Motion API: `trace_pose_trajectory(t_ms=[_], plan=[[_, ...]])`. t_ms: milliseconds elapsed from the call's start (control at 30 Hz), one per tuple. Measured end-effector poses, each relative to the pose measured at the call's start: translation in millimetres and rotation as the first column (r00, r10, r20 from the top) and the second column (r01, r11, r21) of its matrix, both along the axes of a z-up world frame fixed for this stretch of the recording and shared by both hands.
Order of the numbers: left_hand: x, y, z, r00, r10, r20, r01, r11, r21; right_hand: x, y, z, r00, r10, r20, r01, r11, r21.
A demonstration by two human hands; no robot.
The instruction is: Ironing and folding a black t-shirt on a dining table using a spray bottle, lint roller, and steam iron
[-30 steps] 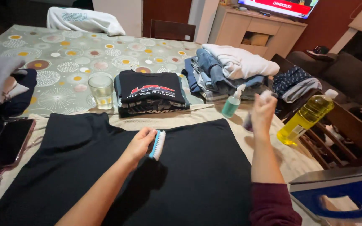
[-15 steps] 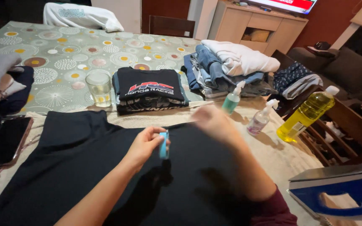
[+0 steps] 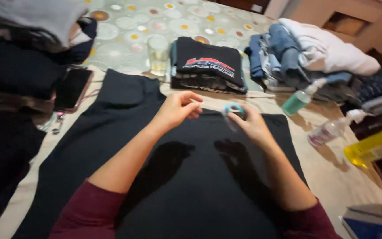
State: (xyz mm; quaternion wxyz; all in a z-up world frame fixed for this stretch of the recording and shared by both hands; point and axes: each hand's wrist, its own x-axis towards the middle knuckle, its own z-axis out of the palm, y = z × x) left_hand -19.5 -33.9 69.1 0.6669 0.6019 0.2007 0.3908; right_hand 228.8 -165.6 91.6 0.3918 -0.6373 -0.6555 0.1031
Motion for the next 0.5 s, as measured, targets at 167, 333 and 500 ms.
trace_pose_trajectory(t_ms=[167,333,500], plan=[[-70,19,-50,0.354,0.623,-0.697,0.428,0.555,0.713,-21,-11,16,0.969,-0.153,0.195,0.15,0.988,0.028],[-108,23,-24,0.481,0.499,-0.721,0.43,0.582,0.69,-145,-20,-31,0.866,0.248,0.434,-0.307,0.949,0.072],[-106,31,-42,0.513,0.501,-0.697,0.411,0.57,0.712,-67,24,-82,0.435,-0.074,0.897,-0.145,0.978,0.151]])
